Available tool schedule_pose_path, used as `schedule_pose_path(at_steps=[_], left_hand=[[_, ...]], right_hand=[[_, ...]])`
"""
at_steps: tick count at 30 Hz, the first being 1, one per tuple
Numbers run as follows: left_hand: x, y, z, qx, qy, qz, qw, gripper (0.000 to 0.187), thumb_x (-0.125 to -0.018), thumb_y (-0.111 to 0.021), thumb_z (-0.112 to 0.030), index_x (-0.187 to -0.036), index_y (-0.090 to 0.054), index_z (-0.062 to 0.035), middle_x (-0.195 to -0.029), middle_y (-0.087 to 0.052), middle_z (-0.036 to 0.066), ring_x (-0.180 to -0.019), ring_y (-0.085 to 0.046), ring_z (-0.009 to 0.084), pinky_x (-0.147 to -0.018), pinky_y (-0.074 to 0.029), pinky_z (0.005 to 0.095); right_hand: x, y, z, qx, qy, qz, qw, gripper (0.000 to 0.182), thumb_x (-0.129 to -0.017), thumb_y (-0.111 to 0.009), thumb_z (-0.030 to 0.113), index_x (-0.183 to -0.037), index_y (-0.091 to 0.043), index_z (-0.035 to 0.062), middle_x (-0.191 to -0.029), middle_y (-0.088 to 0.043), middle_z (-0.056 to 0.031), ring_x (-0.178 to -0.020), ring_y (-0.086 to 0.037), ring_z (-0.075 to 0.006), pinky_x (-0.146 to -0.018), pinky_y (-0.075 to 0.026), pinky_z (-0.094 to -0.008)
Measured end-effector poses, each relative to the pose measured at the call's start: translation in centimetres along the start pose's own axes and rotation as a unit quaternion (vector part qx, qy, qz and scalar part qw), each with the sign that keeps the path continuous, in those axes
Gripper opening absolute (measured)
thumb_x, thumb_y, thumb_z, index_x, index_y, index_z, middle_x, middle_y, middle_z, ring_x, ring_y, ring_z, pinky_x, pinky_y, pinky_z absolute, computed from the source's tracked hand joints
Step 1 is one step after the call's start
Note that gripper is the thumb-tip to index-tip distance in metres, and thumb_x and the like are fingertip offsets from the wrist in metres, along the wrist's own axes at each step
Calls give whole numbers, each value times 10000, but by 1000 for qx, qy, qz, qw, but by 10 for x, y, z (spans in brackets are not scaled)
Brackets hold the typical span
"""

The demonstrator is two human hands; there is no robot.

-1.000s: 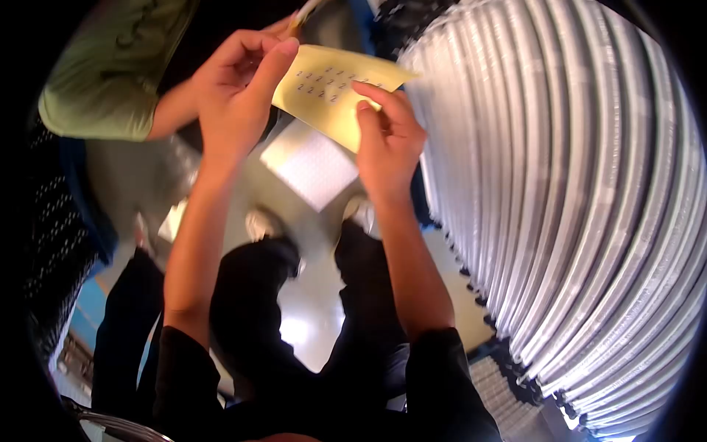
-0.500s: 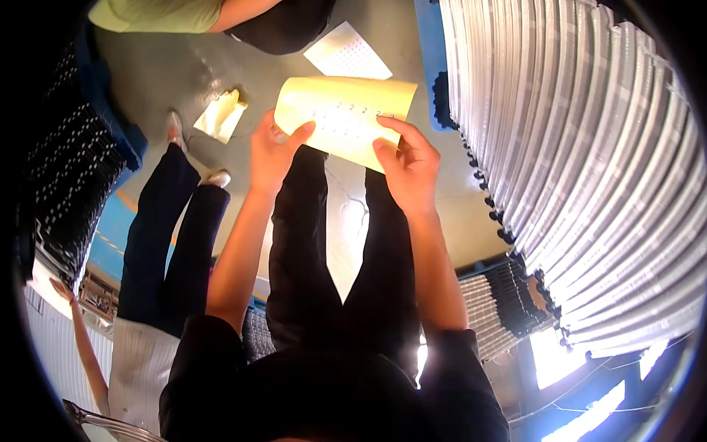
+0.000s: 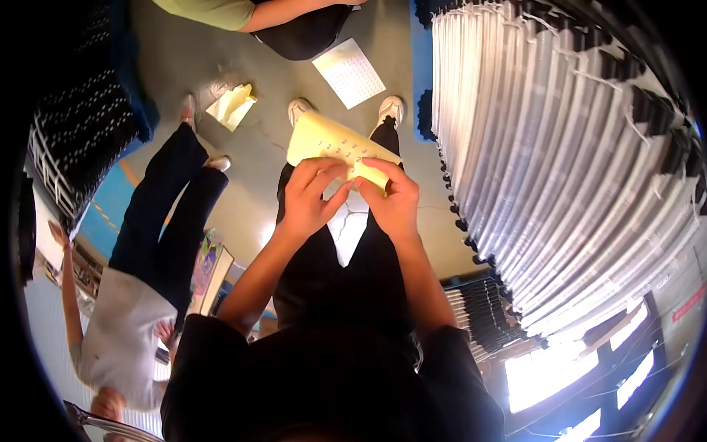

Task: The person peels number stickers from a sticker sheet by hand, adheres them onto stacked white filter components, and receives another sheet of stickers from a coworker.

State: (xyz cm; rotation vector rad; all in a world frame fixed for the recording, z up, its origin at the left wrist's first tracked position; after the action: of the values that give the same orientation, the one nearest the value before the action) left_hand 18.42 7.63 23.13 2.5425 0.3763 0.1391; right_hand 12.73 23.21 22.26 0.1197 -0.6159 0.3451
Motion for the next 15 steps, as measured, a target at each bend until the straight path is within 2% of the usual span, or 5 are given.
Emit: schedule_pose_path(at_steps=[3, 7, 8, 12, 15], left_hand=[[-4, -11, -42, 6, 4, -17, 1000, 237, -744, -784, -102, -960, -696, -60, -984, -661, 62, -882, -634, 265, -761, -507, 353], [-11, -16, -103, 41, 33, -17, 998, 223, -758, -777, -100, -963, -703, -52, -986, -663, 82, -883, -638, 273, -747, -524, 353], [-12, -17, -114, 56, 58, -21, 997, 224, -759, -779, -85, -968, -708, -45, -989, -667, 93, -882, -646, 284, -757, -533, 356], [-16, -23, -143, 132, 91, -45, 986, 199, -764, -781, -55, -951, -717, -29, -967, -681, 105, -893, -663, 286, -779, -536, 344], [-13, -22, -152, 183, 133, -35, 973, 181, -770, -780, -54, -938, -720, -24, -943, -683, 112, -885, -667, 278, -776, -532, 337]], right_hand=[[14, 31, 34, 24, -23, 19, 999, 335, -813, -717, -50, -1141, -665, -9, -991, -692, -46, -814, -626, -71, -683, -503, -209], [31, 71, 78, 47, 25, 36, 998, 342, -831, -701, -31, -1169, -661, 6, -964, -693, -40, -752, -603, -47, -632, -468, -177], [36, 79, 80, 70, -6, 36, 997, 364, -840, -685, -40, -1199, -638, -2, -979, -694, -61, -804, -630, -72, -670, -488, -197], [44, 93, 110, 31, 30, 55, 998, 427, -859, -657, -48, -1276, -580, -1, -1023, -694, -86, -909, -652, -127, -779, -506, -240], [50, 100, 124, 78, 63, 73, 992, 466, -855, -672, -21, -1306, -564, 29, -907, -709, -100, -862, -655, -108, -742, -504, -240]])
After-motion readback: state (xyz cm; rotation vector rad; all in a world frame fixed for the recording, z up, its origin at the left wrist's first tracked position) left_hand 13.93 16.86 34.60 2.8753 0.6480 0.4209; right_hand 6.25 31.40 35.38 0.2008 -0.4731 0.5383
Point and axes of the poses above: each hand's wrist, its own x-axis away from the middle knuckle, its own y-axis out of the back of the hand, z = x × y, the point moved 2 cm from there along -x, towards the middle knuckle
